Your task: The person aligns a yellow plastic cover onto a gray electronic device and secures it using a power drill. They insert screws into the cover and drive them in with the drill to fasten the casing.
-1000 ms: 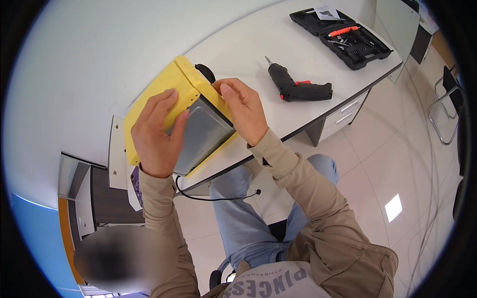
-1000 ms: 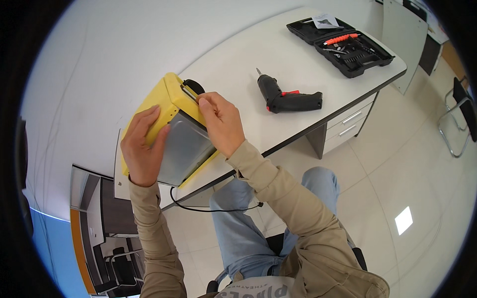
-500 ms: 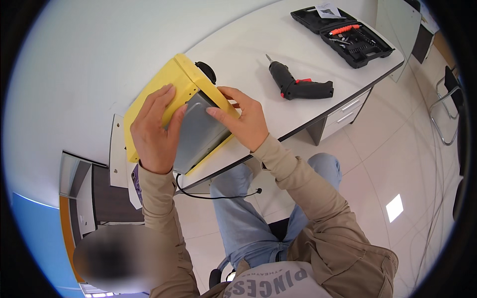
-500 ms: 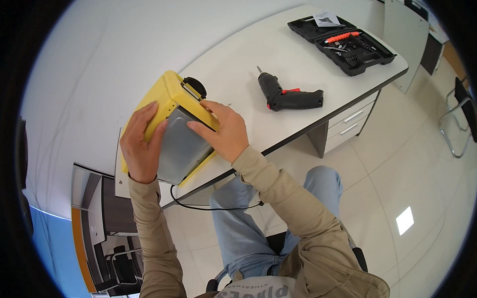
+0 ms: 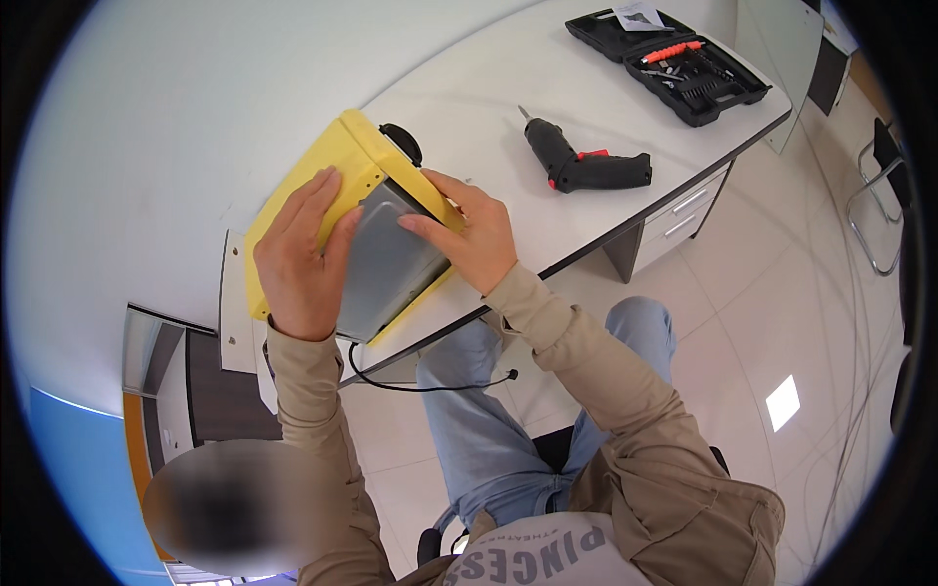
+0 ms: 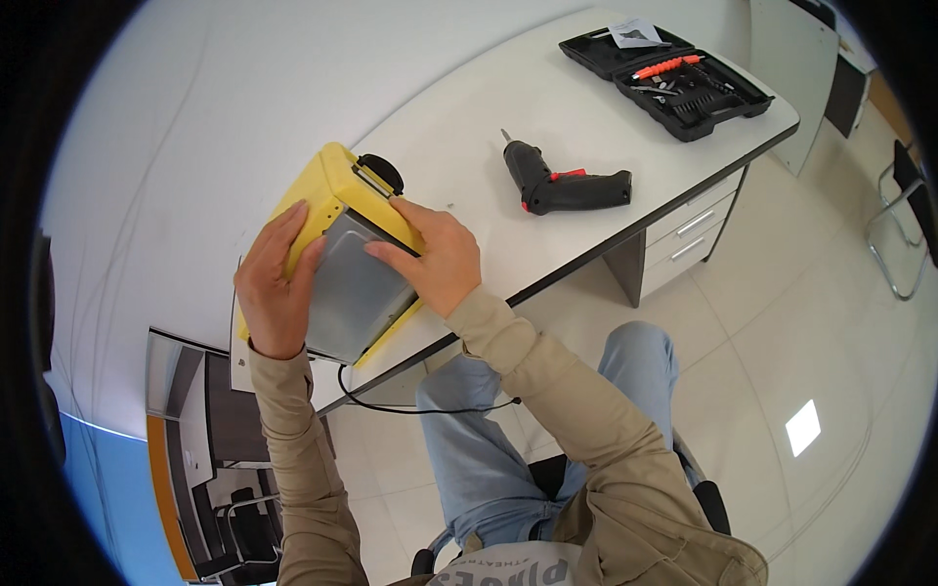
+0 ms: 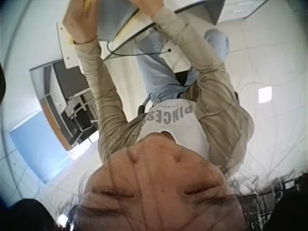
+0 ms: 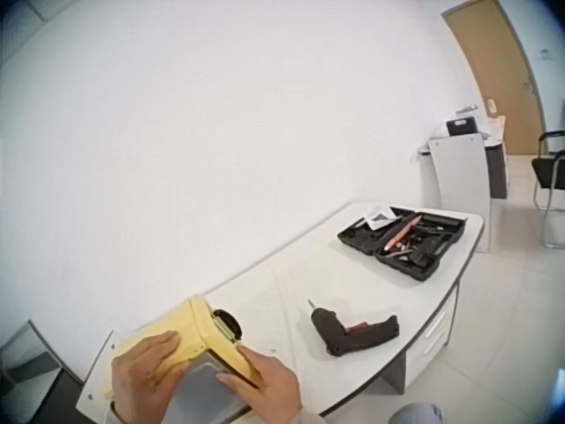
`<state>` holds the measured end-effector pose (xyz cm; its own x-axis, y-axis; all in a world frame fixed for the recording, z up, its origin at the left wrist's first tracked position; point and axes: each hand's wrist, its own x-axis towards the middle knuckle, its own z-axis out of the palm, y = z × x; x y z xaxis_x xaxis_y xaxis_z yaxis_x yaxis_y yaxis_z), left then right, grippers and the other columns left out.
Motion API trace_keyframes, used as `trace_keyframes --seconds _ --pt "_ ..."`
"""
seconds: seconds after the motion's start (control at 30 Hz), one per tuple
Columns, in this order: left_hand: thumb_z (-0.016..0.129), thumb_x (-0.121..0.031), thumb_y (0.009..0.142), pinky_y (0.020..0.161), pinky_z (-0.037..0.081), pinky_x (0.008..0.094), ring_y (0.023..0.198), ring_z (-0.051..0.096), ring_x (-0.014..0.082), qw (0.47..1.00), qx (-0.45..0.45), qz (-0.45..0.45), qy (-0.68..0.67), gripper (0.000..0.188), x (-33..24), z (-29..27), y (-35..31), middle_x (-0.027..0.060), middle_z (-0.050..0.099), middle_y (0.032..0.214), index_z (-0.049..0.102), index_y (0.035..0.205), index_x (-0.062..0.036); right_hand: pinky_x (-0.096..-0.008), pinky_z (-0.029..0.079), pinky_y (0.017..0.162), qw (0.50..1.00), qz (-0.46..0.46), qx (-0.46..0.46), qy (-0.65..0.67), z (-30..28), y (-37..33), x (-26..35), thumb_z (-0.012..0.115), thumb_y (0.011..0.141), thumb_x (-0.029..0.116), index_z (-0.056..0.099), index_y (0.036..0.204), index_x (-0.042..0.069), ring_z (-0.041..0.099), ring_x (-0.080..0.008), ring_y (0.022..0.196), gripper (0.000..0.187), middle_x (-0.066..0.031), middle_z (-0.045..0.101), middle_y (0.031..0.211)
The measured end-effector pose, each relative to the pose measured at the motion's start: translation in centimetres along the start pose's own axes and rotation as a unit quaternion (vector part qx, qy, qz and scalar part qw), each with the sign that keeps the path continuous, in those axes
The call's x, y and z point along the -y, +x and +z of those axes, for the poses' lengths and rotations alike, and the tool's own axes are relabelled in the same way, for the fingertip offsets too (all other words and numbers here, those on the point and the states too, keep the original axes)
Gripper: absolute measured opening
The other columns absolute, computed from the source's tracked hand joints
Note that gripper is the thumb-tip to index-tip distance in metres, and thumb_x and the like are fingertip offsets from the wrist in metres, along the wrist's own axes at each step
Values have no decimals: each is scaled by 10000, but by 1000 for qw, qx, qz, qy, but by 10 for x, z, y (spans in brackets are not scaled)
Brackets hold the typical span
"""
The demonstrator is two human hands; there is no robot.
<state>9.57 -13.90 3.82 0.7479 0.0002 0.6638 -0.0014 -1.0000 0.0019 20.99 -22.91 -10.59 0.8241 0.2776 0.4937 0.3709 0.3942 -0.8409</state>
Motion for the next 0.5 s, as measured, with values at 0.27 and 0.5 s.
trace_keyframes --seconds 0.27,0.5 --pt "733 -68 858 811 572 371 1001 700 327 996 -25 55 67 335 7 5 -3 164 700 1161 674 1181 -2 -389 516 812 999 23 19 -25 -4 2 10 800 778 461 664 1237 38 659 -308 910 638 -155 712 1026" --pt "714 -34 864 848 557 353 1020 700 318 996 -25 35 72 356 5 5 -3 171 698 1176 670 1216 -12 -391 514 801 999 20 17 -39 -5 3 13 791 781 467 668 1228 34 663 -307 897 634 -151 717 974"
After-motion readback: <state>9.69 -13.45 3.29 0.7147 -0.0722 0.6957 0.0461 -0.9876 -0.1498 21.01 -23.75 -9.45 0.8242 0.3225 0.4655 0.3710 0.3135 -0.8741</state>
